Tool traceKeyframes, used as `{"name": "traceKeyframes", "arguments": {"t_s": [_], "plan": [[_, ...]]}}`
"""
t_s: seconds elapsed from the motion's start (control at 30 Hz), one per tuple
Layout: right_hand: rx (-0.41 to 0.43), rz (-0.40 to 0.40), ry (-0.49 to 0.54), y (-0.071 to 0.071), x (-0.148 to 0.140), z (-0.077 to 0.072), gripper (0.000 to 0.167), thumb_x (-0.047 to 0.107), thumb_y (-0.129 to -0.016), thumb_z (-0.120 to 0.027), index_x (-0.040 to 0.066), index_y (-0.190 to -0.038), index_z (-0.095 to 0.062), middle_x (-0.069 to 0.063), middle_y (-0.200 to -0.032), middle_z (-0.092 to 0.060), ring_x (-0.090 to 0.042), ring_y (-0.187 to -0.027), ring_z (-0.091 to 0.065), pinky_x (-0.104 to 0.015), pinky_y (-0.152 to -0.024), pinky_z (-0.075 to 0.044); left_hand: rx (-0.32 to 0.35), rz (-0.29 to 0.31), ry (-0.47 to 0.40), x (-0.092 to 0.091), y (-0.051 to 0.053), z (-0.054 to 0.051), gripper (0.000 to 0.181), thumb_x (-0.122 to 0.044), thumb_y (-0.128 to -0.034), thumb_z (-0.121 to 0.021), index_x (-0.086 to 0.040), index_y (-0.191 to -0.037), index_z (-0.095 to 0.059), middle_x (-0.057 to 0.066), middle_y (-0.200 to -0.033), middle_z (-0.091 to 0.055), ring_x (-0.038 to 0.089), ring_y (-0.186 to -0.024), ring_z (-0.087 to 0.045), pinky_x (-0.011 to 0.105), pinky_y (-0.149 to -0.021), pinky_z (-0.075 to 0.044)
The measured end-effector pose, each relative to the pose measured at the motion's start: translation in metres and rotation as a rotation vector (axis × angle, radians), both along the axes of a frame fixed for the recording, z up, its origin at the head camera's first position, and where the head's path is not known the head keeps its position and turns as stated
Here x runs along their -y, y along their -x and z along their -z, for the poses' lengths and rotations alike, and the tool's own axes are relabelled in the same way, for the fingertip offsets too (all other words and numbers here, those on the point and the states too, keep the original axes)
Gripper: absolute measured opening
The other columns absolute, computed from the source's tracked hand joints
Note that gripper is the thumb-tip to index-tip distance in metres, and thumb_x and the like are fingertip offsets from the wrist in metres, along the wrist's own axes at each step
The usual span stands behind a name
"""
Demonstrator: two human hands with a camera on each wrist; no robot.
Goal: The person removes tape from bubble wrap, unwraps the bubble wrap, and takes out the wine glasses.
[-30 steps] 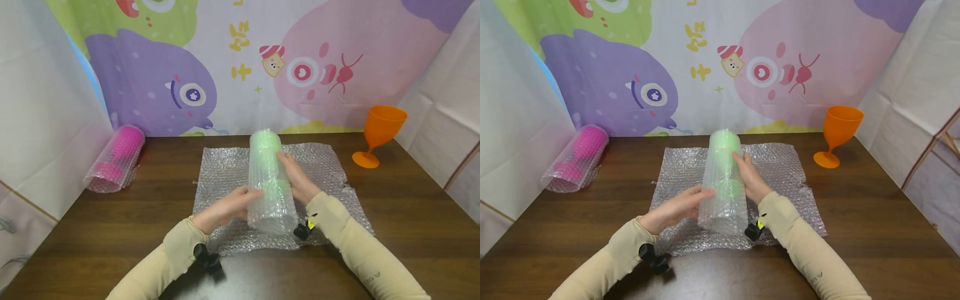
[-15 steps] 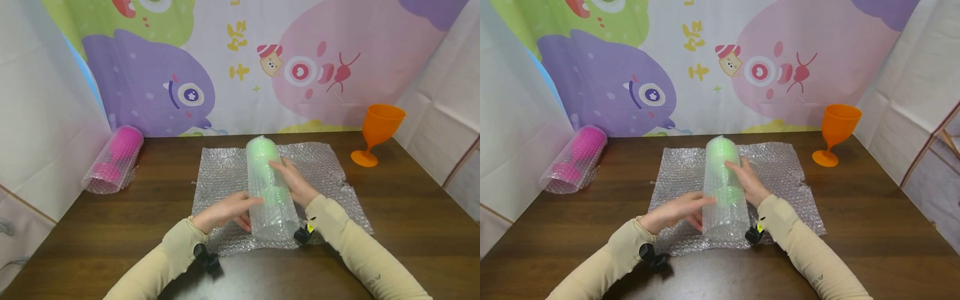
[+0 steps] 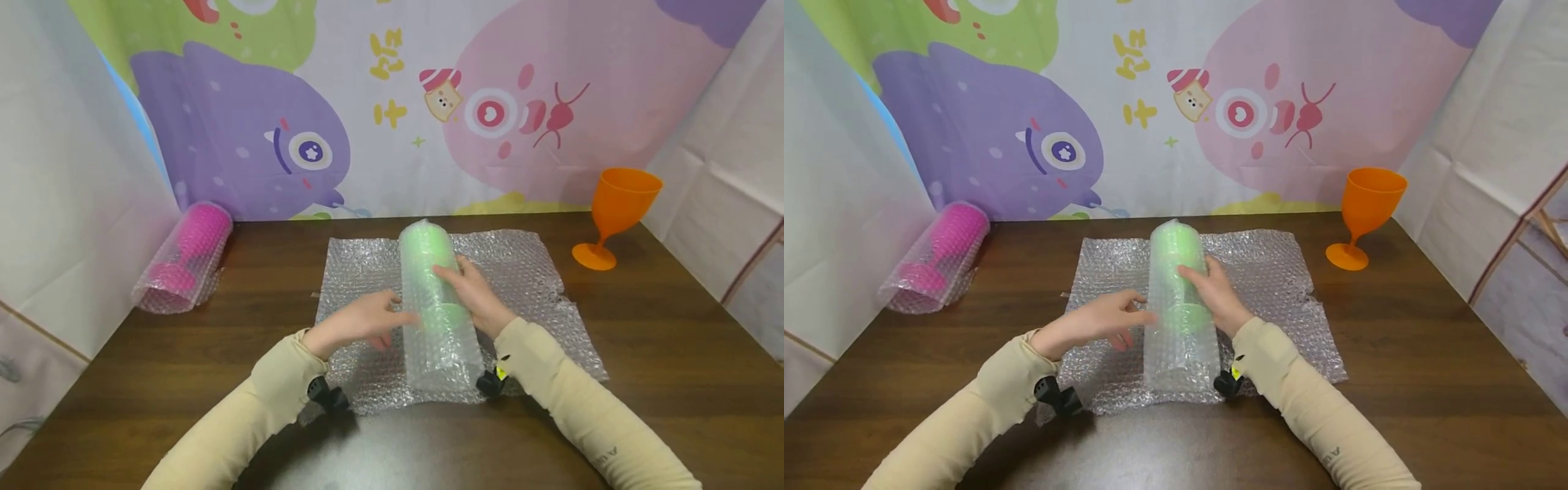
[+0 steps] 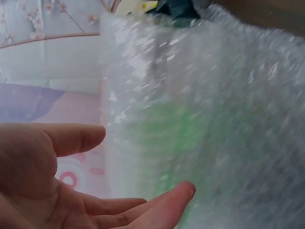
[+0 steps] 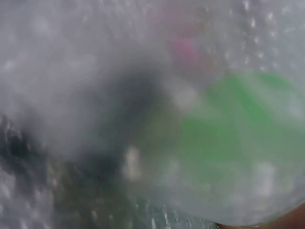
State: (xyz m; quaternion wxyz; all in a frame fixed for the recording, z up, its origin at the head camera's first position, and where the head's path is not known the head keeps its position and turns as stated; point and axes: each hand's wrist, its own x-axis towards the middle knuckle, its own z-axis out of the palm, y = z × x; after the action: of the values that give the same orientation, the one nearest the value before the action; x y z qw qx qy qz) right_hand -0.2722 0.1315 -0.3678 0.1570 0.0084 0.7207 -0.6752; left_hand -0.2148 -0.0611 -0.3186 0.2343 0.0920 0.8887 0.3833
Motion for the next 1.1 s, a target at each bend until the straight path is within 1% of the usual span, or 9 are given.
{"name": "traceKeyframes", "arguments": {"t_s": [0.1,0.17,0.3,0.4,0.5,0.57,0.8,0.9,1.1], "plan": [[-0.006,0.01,-0.005,0.0,0.001,-0.001,0.076,0.041,-0.088,-0.054,0.017,-0.146,-0.011,-0.013,-0.136,-0.035,-0.03,-0.114,-0.046,-0.042,-0.083,-0.048,-0.083,0.026,0.068,0.0,0.008,-0.01,0.062,-0.041,-0.0855,-0.057,-0.003,-0.132,-0.041,0.014,-0.1,-0.061,0.026,-0.07,-0.063,0.034,-0.063,-0.052],[-0.007,0.016,0.006,0.0,0.002,-0.002,0.075,0.04,-0.088,-0.054,0.016,-0.146,-0.011,-0.014,-0.136,-0.034,-0.032,-0.114,-0.046,-0.043,-0.083,-0.048,-0.178,0.038,0.116,-0.001,0.016,-0.014,0.058,-0.039,-0.0871,-0.056,-0.004,-0.131,-0.043,0.014,-0.1,-0.062,0.024,-0.073,-0.062,0.034,-0.064,-0.051],[0.003,0.051,0.003,-0.001,0.004,-0.002,0.072,0.038,-0.087,-0.056,0.017,-0.144,-0.017,-0.013,-0.133,-0.038,-0.031,-0.11,-0.048,-0.042,-0.079,-0.05,-0.466,0.025,0.272,-0.005,0.027,-0.015,0.044,-0.03,-0.087,-0.058,-0.005,-0.122,-0.054,0.01,-0.106,-0.062,0.019,-0.077,-0.062,0.032,-0.063,-0.049],[0.009,0.07,-0.019,-0.002,0.006,-0.001,0.072,0.039,-0.086,-0.058,0.017,-0.144,-0.019,-0.012,-0.132,-0.039,-0.029,-0.108,-0.049,-0.04,-0.077,-0.05,-0.676,-0.002,0.374,-0.009,0.033,-0.012,0.032,-0.024,-0.0862,-0.06,-0.008,-0.114,-0.06,0.009,-0.106,-0.062,0.017,-0.07,-0.06,0.028,-0.054,-0.047],[0.002,0.074,-0.027,-0.002,0.007,-0.002,0.074,0.038,-0.086,-0.058,0.016,-0.144,-0.017,-0.012,-0.132,-0.039,-0.029,-0.107,-0.05,-0.039,-0.077,-0.051,-0.781,-0.027,0.382,-0.014,0.039,-0.011,0.026,-0.024,-0.0861,-0.061,-0.011,-0.109,-0.064,0.007,-0.102,-0.062,0.015,-0.067,-0.058,0.026,-0.049,-0.044],[-0.002,0.078,-0.027,-0.002,0.008,-0.002,0.074,0.038,-0.086,-0.058,0.016,-0.144,-0.017,-0.012,-0.133,-0.038,-0.029,-0.108,-0.05,-0.04,-0.078,-0.05,-0.802,-0.035,0.364,-0.018,0.044,-0.011,0.026,-0.026,-0.0859,-0.062,-0.011,-0.107,-0.065,0.005,-0.098,-0.063,0.015,-0.069,-0.059,0.026,-0.051,-0.045],[-0.028,0.079,-0.036,-0.003,0.01,-0.002,0.08,0.034,-0.086,-0.06,0.012,-0.146,-0.012,-0.012,-0.147,-0.022,-0.03,-0.12,-0.041,-0.043,-0.091,-0.043,-0.728,-0.022,0.328,-0.032,0.063,-0.01,0.034,-0.035,-0.0847,-0.062,-0.011,-0.109,-0.063,0.008,-0.108,-0.058,0.022,-0.088,-0.058,0.034,-0.071,-0.049],[-0.038,0.076,-0.037,-0.004,0.012,-0.002,0.077,0.032,-0.086,-0.06,0.013,-0.145,-0.015,-0.011,-0.146,-0.025,-0.028,-0.118,-0.043,-0.042,-0.09,-0.043,-0.715,-0.008,0.328,-0.035,0.067,-0.006,0.035,-0.034,-0.0829,-0.065,-0.01,-0.108,-0.064,0.01,-0.112,-0.053,0.025,-0.095,-0.054,0.037,-0.081,-0.046],[-0.06,0.067,-0.061,-0.002,0.012,-0.002,0.063,0.031,-0.086,-0.06,0.017,-0.14,-0.03,-0.009,-0.13,-0.043,-0.026,-0.105,-0.051,-0.037,-0.078,-0.049,-0.724,0.037,0.326,-0.039,0.071,-0.004,0.031,-0.026,-0.0824,-0.067,-0.006,-0.106,-0.066,0.01,-0.11,-0.057,0.022,-0.093,-0.058,0.033,-0.078,-0.049]]}}
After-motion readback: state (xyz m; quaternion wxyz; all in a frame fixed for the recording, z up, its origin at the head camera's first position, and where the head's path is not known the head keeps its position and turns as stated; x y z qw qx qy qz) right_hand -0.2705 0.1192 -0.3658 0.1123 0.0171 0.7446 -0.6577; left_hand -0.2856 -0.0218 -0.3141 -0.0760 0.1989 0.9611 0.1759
